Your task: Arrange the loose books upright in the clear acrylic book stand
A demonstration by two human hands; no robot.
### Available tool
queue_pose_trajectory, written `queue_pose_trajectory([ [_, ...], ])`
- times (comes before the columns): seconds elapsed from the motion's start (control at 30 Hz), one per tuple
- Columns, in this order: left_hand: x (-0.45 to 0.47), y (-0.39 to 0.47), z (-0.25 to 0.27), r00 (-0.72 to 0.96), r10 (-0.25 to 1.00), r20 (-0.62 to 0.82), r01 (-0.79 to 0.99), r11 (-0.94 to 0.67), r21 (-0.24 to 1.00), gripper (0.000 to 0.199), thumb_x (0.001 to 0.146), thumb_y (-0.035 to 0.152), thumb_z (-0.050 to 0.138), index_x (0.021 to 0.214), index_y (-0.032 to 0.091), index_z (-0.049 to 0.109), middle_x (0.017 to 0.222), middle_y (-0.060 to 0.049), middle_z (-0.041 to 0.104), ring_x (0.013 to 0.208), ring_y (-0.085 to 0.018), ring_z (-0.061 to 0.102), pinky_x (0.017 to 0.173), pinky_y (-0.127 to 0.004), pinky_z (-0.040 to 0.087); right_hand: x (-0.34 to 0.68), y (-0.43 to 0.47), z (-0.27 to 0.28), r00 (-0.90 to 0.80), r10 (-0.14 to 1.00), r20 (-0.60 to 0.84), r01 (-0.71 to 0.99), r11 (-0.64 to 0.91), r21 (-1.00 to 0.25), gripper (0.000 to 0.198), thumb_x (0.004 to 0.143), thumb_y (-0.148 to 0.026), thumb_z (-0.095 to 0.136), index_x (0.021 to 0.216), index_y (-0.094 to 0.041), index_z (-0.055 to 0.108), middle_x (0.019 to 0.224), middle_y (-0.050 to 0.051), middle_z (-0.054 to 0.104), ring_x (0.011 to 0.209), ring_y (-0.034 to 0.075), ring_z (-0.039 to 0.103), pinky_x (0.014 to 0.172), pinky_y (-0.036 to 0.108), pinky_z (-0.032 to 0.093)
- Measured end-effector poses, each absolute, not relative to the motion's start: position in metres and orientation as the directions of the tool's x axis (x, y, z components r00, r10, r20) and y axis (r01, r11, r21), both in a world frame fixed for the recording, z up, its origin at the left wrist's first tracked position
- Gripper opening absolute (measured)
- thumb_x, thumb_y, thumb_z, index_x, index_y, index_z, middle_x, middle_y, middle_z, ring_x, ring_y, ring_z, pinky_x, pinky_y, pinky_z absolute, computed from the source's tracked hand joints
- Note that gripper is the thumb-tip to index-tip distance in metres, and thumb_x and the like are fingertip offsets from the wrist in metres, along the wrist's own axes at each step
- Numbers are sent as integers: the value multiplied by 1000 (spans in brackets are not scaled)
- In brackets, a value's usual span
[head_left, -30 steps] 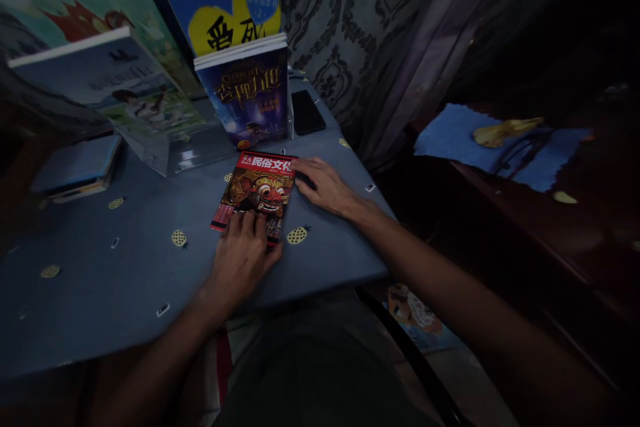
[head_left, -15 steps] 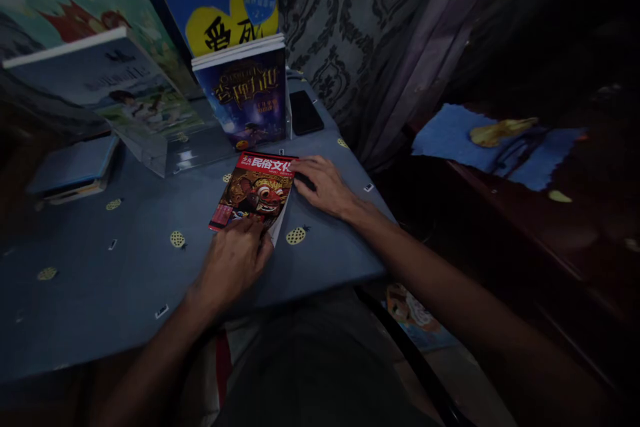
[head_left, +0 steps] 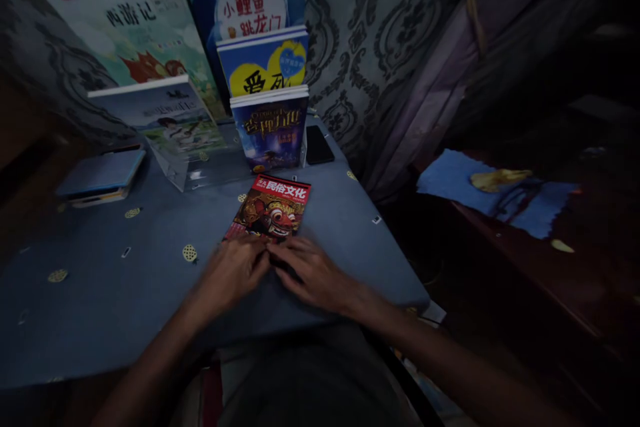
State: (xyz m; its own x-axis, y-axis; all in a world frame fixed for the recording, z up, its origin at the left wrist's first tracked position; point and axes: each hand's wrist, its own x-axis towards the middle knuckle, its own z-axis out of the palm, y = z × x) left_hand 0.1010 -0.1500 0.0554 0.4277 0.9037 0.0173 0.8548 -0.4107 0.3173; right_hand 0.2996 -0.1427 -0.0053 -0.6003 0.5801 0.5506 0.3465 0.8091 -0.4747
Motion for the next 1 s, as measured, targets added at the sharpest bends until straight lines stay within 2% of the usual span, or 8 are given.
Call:
queue_pose_trajectory([
  [0.1, 85, -122, 56, 398, 917, -2, 846, -367, 387, 25, 96, 28, 48, 95, 22, 73, 95, -5, 77, 88, -21, 72, 78, -30, 52, 303, -147, -6, -581, 628, 517, 374, 771, -516, 42, 97, -21, 54, 140, -17, 55, 108, 12, 73, 103, 25, 67, 92, 43, 59],
  [0.23, 76, -82, 46, 263, 959, 105, 883, -283, 376, 32, 96, 33, 46, 113, 19, 69, 110, -10, 75, 101, -26, 70, 86, -35, 51, 306, -134, -7, -516, 728, 452, 475, 682, -556, 36, 98, -21, 52, 133, -21, 59, 114, 10, 73, 107, 25, 67, 93, 42, 60],
  [0.4, 77, -49, 32, 132, 988, 78, 816, -153, 557, 40, 87, 33, 59, 123, 16, 64, 106, -11, 75, 101, -28, 68, 88, -37, 50, 303, -113, -14, -418, 811, 409, 683, 578, -447, 37, 95, -23, 56, 130, -16, 62, 135, 17, 64, 126, 34, 56, 103, 56, 53],
  [0.5, 72, -39, 24, 23, 997, -77, 549, 51, 834, 39, 78, 33, 70, 112, 15, 67, 82, -4, 72, 82, -23, 67, 71, -29, 50, 302, -109, -22, -392, 825, 408, 725, 550, -416, 40, 93, -21, 56, 132, -17, 62, 144, 18, 57, 136, 35, 49, 109, 58, 49],
  [0.57, 69, -36, 20, 45, 976, -213, 351, 184, 918, 30, 75, 34, 73, 97, 14, 69, 68, 0, 66, 66, -18, 63, 57, -24, 45, 302, -109, -27, -400, 821, 407, 711, 558, -428, 42, 93, -20, 55, 134, -20, 61, 147, 16, 55, 140, 33, 46, 110, 57, 48],
  [0.7, 65, -42, 16, 133, 950, -281, 194, 253, 948, 28, 73, 39, 75, 83, 15, 66, 64, 1, 65, 50, -11, 55, 44, -19, 37, 306, -109, -34, -394, 824, 406, 663, 561, -495, 42, 94, -24, 54, 135, -22, 61, 151, 15, 51, 141, 33, 45, 113, 57, 45],
  [0.87, 61, -52, 16, 216, 934, -285, -35, 299, 954, 35, 70, 41, 83, 87, 14, 66, 72, -1, 68, 53, -8, 59, 46, -16, 44, 314, -101, -40, -209, 910, 358, 606, 408, -683, 46, 95, -36, 56, 139, -22, 59, 161, 15, 36, 148, 34, 37, 117, 57, 40],
  [1.0, 60, -53, 14, 282, 933, -222, -298, 306, 904, 35, 69, 31, 87, 93, 13, 69, 79, -4, 72, 60, -11, 66, 55, -19, 54, 315, -93, -35, -146, 953, 265, 303, 298, -905, 52, 92, -45, 62, 140, -24, 56, 140, 14, 61, 131, 30, 58, 106, 51, 51],
])
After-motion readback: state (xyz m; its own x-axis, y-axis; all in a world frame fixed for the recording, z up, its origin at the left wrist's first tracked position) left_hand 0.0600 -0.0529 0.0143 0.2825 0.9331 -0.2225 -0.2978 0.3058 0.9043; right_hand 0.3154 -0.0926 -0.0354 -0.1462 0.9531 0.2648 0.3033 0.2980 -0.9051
